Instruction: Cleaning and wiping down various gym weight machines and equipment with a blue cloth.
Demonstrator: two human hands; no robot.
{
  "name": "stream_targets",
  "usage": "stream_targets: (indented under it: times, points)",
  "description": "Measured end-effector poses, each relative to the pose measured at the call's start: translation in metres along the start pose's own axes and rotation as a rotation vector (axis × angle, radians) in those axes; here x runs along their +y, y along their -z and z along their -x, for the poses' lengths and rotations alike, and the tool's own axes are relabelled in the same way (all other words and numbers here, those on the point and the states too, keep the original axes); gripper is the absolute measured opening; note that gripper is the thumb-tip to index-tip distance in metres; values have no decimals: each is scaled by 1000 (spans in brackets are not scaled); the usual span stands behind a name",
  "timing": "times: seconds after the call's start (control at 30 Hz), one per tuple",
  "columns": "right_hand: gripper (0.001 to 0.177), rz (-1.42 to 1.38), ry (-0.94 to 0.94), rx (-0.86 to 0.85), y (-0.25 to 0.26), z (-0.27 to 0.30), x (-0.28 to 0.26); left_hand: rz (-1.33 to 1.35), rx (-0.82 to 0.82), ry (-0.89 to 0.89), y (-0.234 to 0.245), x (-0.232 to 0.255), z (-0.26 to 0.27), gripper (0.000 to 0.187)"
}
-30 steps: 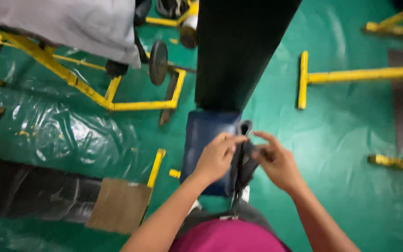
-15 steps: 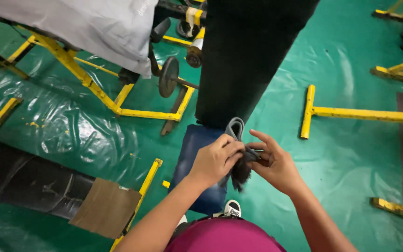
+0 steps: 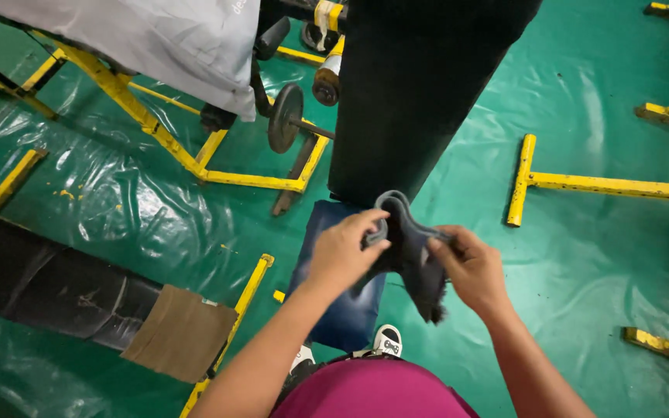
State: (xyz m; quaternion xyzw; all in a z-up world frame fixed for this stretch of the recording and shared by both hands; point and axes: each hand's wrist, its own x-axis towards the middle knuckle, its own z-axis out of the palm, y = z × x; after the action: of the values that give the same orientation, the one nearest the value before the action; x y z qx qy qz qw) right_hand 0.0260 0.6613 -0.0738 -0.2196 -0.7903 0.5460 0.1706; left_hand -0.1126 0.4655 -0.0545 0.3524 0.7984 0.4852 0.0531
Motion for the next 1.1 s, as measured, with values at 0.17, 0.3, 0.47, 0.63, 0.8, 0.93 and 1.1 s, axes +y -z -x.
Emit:
stream_targets:
  times: [0.17, 0.3, 0.47, 0.63, 0.8, 0.93, 1.1]
  points:
    - [23, 258, 7, 194, 16, -5, 1, -160, -79, 208, 16, -30, -5, 24]
    - [22, 324, -20, 215, 19, -5, -14, -262, -130, 216, 16, -47, -2, 21]
    - [20, 164, 121, -43, 6, -2, -25, -313, -43, 28, 1, -58, 1, 58]
    - [21, 273, -192, -204, -2, 3, -62, -125, -10, -179, -9, -50, -4, 75]
    - [26, 327, 130, -48, 6, 0, -48, 2, -257, -48, -24, -37, 4, 79]
    - [25, 296, 100, -9, 0, 6, -55, -36, -166, -7, -40, -21, 14, 81]
    - [26, 298, 110, 20, -3, 2, -37, -166, -228, 156, -62, -42, 19, 60]
